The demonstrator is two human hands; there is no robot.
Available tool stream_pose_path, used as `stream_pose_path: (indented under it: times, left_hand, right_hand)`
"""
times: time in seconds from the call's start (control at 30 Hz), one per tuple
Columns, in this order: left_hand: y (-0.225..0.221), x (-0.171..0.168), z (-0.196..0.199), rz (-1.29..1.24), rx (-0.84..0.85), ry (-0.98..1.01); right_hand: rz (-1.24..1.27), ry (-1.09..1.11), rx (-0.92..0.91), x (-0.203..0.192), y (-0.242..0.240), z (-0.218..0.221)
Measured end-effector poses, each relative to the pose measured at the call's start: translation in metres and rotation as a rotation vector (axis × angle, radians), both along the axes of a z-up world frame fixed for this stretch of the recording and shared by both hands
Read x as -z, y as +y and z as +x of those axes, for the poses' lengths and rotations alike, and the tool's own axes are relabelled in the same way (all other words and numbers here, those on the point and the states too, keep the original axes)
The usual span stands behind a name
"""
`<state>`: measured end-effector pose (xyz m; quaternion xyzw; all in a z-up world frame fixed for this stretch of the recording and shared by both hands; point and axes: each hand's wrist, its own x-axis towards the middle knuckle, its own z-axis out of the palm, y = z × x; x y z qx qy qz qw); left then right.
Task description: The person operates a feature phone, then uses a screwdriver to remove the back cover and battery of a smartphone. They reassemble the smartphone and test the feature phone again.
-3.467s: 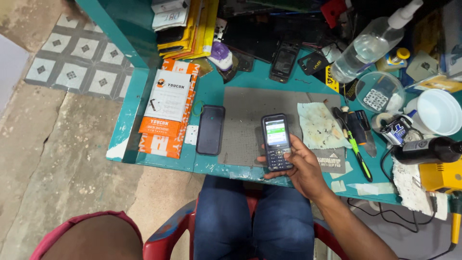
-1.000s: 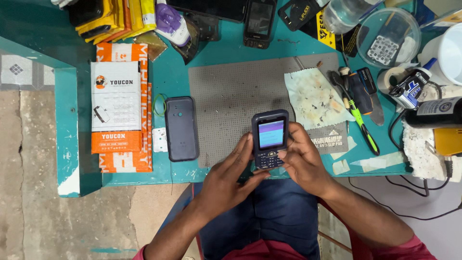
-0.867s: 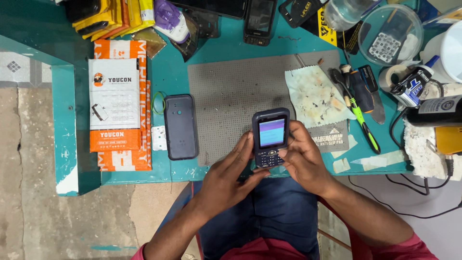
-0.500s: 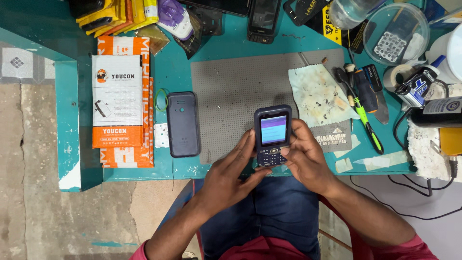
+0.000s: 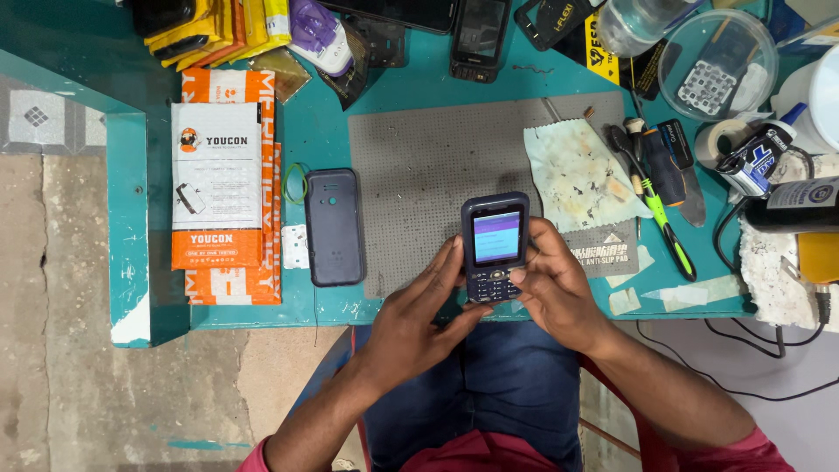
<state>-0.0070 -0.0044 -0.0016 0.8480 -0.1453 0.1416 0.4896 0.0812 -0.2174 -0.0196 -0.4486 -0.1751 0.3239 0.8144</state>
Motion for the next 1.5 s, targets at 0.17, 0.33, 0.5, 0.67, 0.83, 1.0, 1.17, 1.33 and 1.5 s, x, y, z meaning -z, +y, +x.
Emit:
stream_pose_path:
  times: [0.17,0.33,0.5,0.67,0.83,1.0,1.17,1.33,1.5]
  left_hand:
    - [0.000,-0.001,0.000,0.003,-0.012,-0.006]
    - [0.000,-0.002,-0.001,-0.017,-0.016,0.017]
    - [0.000,-0.002,0.000,-0.039,-0.006,0.033]
    - [0.000,-0.002,-0.001,-0.036,-0.011,0.037]
    - [0.000,-0.001,0.000,-0.040,-0.007,0.051]
    - [0.000,0.001,0.000,-0.042,0.003,0.061]
    - [-0.001,0.000,0.000,-0.043,-0.001,0.074]
    - [-0.001,-0.001,0.000,-0.045,-0.011,0.053]
    - [0.000,-0.001,0.000,-0.034,-0.016,0.027]
  right_hand:
    - [0.000,0.019,0.007,-0.001,0.000,0.000]
    - [-0.006,0.024,0.013,-0.001,0.001,-0.001]
    - [-0.009,0.025,0.004,0.002,-0.001,0.000]
    - [0.005,0.008,-0.011,0.008,-0.003,-0.001]
    - [-0.001,-0.019,-0.010,0.009,-0.004,0.000]
    - [-0.023,-0.057,-0.021,0.008,-0.004,0.000]
    - [-0.033,-0.037,-0.012,0.008,-0.004,0.000]
    - [-0.027,-0.042,-0.008,0.011,-0.005,-0.001]
    - [-0.006,-0.058,-0.009,0.011,-0.005,0.000]
